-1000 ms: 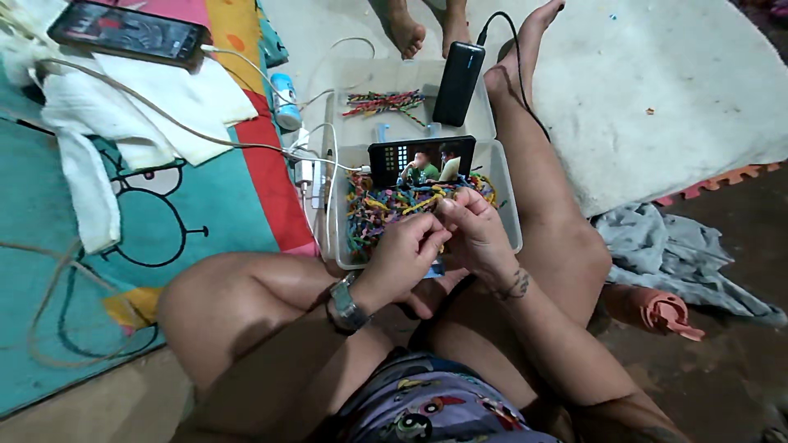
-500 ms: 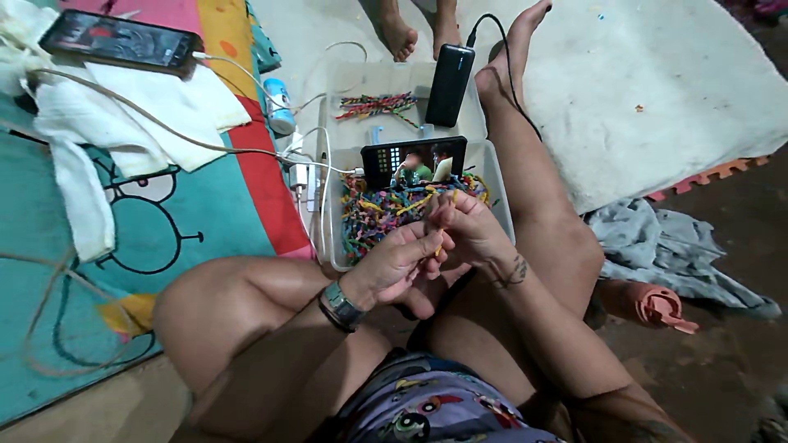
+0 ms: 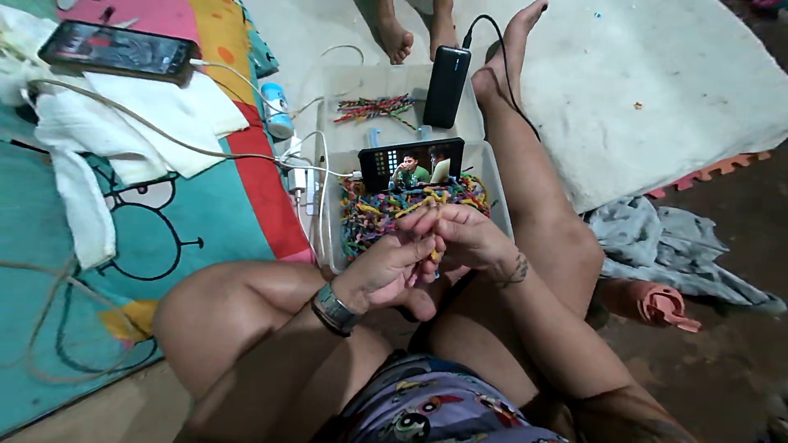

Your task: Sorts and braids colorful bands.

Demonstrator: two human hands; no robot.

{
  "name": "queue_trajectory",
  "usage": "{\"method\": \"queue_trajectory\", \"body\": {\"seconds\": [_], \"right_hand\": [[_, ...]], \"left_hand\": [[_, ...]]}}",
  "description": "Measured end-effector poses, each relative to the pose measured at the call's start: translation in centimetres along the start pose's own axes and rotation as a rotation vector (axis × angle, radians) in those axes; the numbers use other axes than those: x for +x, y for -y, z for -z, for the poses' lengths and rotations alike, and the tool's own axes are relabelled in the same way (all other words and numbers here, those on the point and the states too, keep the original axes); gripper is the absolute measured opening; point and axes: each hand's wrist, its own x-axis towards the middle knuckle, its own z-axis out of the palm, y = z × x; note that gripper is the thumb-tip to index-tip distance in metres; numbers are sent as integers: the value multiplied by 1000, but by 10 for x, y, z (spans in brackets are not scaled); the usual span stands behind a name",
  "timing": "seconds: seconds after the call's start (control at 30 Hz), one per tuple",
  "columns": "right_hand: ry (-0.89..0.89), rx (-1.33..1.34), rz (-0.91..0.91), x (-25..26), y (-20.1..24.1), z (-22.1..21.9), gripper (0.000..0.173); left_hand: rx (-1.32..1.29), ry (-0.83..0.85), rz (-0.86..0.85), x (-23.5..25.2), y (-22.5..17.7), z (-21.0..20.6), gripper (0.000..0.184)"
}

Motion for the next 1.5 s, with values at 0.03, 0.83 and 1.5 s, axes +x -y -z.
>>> {"method": "queue_trajectory", "body": {"seconds": [0.03, 0.83, 1.5], "right_hand": [[-31, 19, 27, 0, -2, 0, 15], [-79, 7, 51, 1, -1, 2, 13], [-659, -353, 433, -6, 21, 14, 17]], "left_hand": [[-22, 25, 13, 0, 0, 1, 21], [82, -32, 69, -5, -14, -3, 29], [1485, -742, -766, 4, -107, 17, 37]]}}
